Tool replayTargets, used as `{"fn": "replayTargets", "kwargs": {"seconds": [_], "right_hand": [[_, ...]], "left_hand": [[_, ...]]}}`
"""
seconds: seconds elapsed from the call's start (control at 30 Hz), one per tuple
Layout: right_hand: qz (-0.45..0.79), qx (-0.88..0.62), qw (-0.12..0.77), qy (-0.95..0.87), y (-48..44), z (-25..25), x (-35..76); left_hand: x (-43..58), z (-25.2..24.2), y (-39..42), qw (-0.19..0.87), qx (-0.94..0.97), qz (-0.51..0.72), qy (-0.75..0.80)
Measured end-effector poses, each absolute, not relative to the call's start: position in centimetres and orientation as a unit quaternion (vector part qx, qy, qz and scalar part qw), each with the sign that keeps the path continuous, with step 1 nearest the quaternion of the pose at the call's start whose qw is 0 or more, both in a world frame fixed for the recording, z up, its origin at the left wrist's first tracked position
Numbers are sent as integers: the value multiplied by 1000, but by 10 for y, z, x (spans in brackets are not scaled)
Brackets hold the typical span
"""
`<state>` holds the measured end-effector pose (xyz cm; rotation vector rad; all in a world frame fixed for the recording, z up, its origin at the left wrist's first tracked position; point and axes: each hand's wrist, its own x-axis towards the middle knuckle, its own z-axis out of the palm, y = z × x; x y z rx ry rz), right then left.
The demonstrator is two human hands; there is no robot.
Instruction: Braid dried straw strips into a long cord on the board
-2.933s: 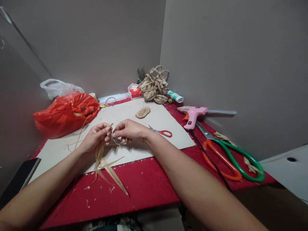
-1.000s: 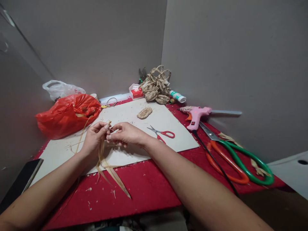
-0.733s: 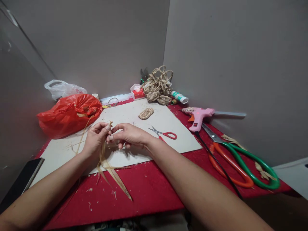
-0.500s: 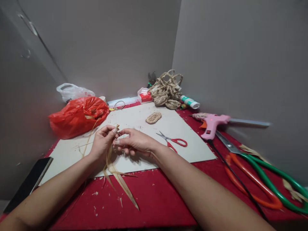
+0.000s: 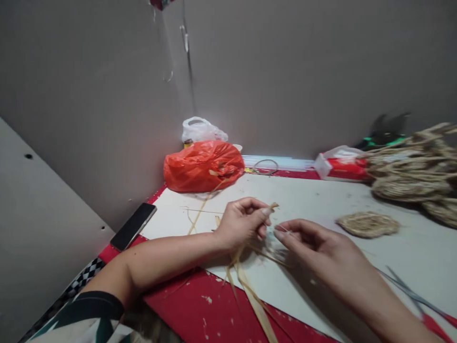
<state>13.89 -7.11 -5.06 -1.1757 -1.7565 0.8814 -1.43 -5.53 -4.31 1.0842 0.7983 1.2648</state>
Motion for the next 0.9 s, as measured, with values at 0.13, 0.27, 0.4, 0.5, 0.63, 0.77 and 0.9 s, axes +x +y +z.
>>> {"fn": "replayTargets", "kwargs": {"seconds": [0.13, 0.27, 0.4, 0.5, 0.63, 0.77, 0.9], "right_hand": [[241, -517, 382, -727, -78, -43, 134], [174, -512, 363, -759, -80, -40, 134], [157, -465, 354, -796, -80, -41, 138], [121, -457, 349, -809, -79, -43, 142], [91, -479, 327, -809, -80, -42, 143], [115, -483, 345, -796, -84, -36, 143], [155, -523, 426, -721, -80, -30, 148]], "left_hand": [[-13, -45, -53, 588, 486, 544, 350], [-13, -45, -50, 567, 511, 543, 349], [-13, -45, -50, 547, 522, 548, 357], [-12, -44, -51, 537, 524, 552, 364], [-10, -43, -53, 523, 534, 553, 368], [-8, -43, -54, 513, 542, 551, 374], [-9, -41, -52, 527, 517, 564, 371]]}}
